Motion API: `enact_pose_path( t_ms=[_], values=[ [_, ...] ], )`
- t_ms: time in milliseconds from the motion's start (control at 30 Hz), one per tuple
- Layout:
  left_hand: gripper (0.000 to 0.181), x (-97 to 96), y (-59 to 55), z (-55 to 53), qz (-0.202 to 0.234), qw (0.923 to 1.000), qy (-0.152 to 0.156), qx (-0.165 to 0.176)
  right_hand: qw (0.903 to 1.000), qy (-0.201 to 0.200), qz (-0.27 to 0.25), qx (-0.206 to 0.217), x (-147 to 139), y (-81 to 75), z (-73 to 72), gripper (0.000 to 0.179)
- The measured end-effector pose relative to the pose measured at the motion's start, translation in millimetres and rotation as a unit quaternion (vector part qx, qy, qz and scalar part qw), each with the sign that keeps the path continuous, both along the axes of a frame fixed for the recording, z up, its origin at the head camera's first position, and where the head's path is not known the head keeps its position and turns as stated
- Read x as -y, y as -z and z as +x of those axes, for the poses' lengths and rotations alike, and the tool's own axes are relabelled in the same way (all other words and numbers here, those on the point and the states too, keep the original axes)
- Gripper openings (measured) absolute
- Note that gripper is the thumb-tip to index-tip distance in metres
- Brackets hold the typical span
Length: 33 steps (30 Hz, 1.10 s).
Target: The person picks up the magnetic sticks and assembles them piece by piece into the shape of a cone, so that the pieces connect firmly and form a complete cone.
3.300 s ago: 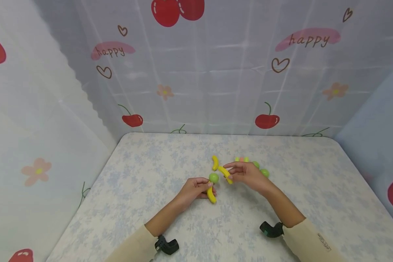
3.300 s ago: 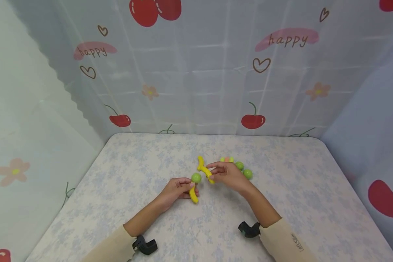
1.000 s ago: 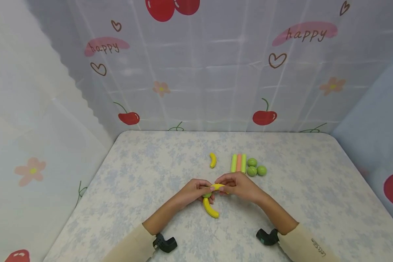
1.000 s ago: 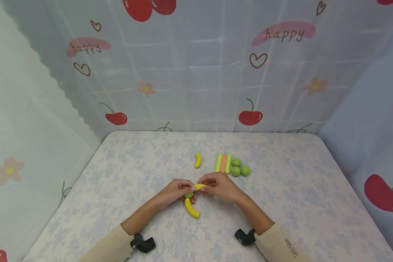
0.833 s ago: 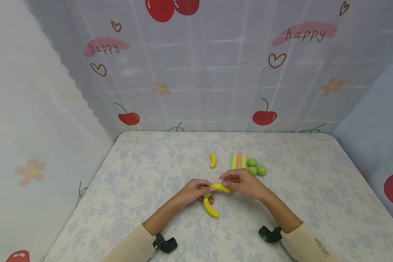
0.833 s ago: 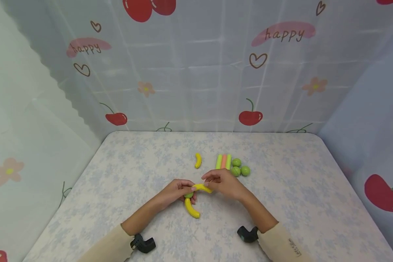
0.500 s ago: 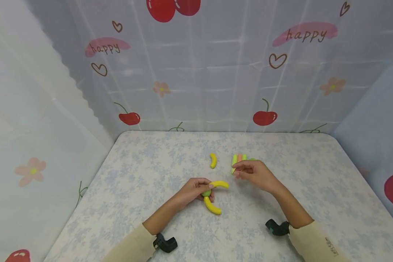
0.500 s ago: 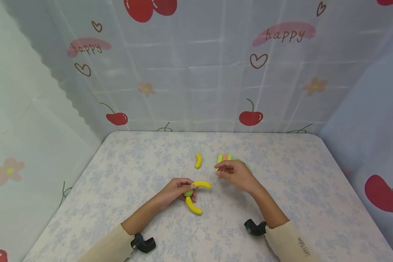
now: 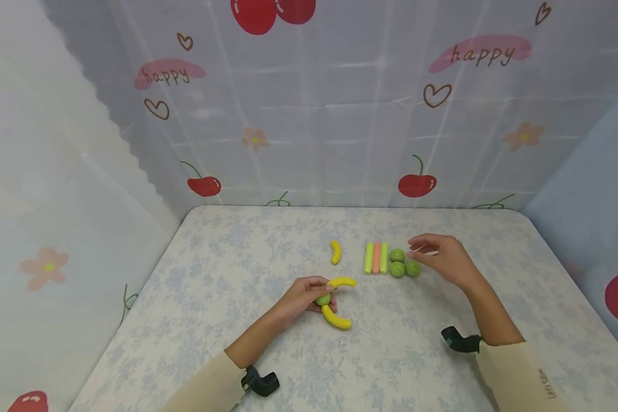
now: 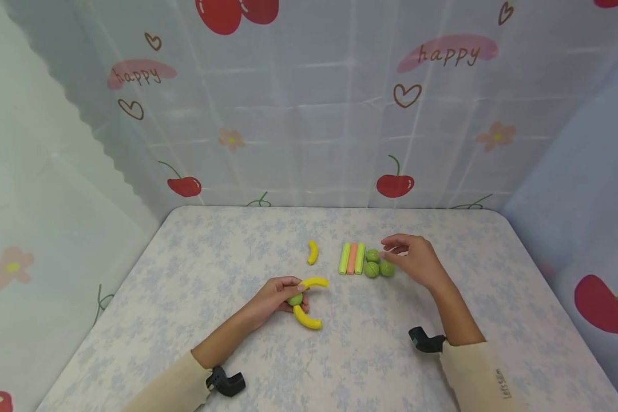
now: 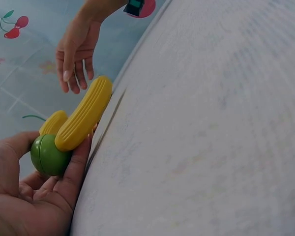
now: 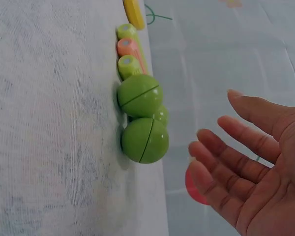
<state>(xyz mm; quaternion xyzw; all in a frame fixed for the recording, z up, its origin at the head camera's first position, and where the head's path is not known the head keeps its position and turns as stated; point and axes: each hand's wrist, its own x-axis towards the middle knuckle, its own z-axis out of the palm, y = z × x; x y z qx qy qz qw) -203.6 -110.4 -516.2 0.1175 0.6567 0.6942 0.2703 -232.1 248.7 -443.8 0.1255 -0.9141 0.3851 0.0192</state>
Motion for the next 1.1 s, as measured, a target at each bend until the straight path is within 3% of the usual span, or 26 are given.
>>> enact_pose_path(
  t_ms=[267, 400, 667, 1100],
  values=[
    [0.038, 0.3, -0.7, 0.5, 0.006, 0.9999, -0.01, 0.003, 0.9943, -0.011, 0.04, 0.098, -9.6, 8.6, -5.4, 0.039],
    [0.038, 0.5, -0.8, 0.1, 0.004, 0.9999, -0.013, 0.004, 0.9923, -0.017, 0.054, 0.11, -5.9, 15.0, -7.1, 0.035],
    [0.038, 0.3, 0.6, -0.7, 0.001, 0.9997, -0.02, 0.012, 0.9924, 0.003, 0.079, 0.094, -6.7, 20.7, -8.5, 0.035],
    [0.041, 0.6, 0.5, -1.3, 0.01, 0.9995, -0.025, 0.016, 0.9982, 0.016, 0.052, 0.026, 1.9, 2.5, -0.9, 0.036]
  ],
)
